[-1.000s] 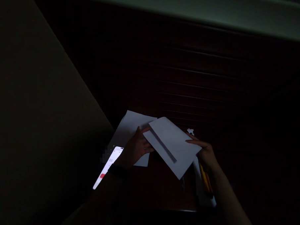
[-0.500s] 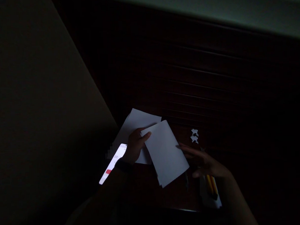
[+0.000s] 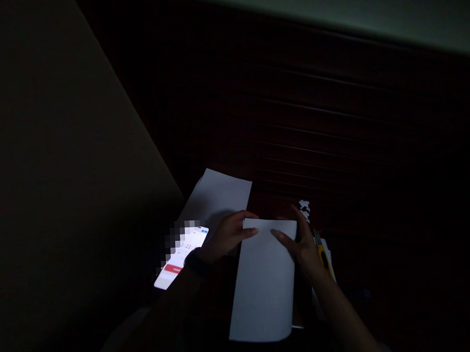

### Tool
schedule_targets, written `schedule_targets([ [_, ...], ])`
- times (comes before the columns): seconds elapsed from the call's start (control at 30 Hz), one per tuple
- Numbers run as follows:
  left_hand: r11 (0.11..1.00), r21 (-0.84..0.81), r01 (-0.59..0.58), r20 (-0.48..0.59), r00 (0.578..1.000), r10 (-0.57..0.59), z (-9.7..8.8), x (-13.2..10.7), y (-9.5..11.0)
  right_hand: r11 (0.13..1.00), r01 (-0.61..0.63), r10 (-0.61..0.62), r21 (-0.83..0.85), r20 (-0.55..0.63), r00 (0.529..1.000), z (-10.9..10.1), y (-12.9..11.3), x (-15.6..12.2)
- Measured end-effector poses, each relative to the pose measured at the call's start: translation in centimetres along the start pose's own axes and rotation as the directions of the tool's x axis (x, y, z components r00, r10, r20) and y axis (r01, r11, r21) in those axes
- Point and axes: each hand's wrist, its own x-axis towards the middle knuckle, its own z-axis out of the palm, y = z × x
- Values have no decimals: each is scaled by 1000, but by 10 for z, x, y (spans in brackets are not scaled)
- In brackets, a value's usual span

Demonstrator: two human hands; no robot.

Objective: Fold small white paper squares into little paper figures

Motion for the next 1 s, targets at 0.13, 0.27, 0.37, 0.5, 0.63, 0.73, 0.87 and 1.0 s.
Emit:
schedule_targets([
  [0.13,999,38,-14,-31,999,15,0,2,-3,986,52,-64,-159,-69,996,-1,5,2],
  [0.27,994,98,-51,-140,988,64,-1,4,-6,985,37,-54,-167,-99,994,-2,11,3],
  [0.37,987,145,-63,-220,971,94,-2,6,-10,991,-5,-14,-137,-135,991,-4,13,4],
  [0.5,984,169,-63,-253,962,105,-2,6,-11,989,-37,14,-146,-160,987,-6,16,4],
  [0.63,980,185,-80,-235,964,123,0,5,-11,990,-37,14,-138,-164,986,-8,20,6],
  [0.73,978,186,-89,-221,967,130,1,5,-10,991,-38,16,-128,-170,985,-9,23,7],
  [0.87,978,185,-91,-231,964,133,1,4,-8,989,-49,25,-141,-166,986,-11,25,7],
  [1.0,980,174,-101,-237,961,141,2,4,-6,990,-58,37,-131,-157,987,-12,26,7],
])
